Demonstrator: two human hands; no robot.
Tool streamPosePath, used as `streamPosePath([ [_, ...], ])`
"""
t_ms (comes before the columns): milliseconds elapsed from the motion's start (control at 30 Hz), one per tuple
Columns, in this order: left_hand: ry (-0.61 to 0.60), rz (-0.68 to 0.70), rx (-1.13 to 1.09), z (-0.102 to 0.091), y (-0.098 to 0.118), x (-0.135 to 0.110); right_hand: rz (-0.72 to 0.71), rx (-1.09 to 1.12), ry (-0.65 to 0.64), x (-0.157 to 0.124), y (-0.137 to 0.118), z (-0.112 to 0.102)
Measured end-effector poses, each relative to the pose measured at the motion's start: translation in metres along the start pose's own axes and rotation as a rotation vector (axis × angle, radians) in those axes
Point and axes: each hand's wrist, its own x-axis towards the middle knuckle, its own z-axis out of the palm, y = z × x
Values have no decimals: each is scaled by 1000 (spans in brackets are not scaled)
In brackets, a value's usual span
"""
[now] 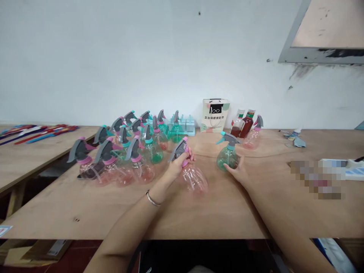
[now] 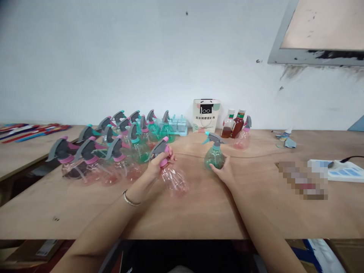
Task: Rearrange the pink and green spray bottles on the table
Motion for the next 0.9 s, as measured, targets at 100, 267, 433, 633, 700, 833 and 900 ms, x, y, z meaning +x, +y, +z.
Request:
streamPosePath([
  [100, -63, -70, 22, -1, 0, -4, 3, -6, 7, 1, 0, 0],
  [267, -43, -96, -10, 2, 2, -7, -5, -7, 8, 1, 3, 1],
  [433, 31, -126, 55, 4, 3, -9, -2, 1, 8, 0, 3, 1],
  [633, -155, -8, 61, 5, -4, -5, -14, 0, 8, -1, 0, 1],
  [700, -93, -4, 115, 8, -5, -6, -11, -7, 8, -1, 1, 0],
  [833, 25, -59, 205, 11, -2, -10, 8, 3, -6, 0, 2, -1],
  [900, -38, -34, 193, 12, -1, -11, 14, 10, -17, -1, 1, -2],
])
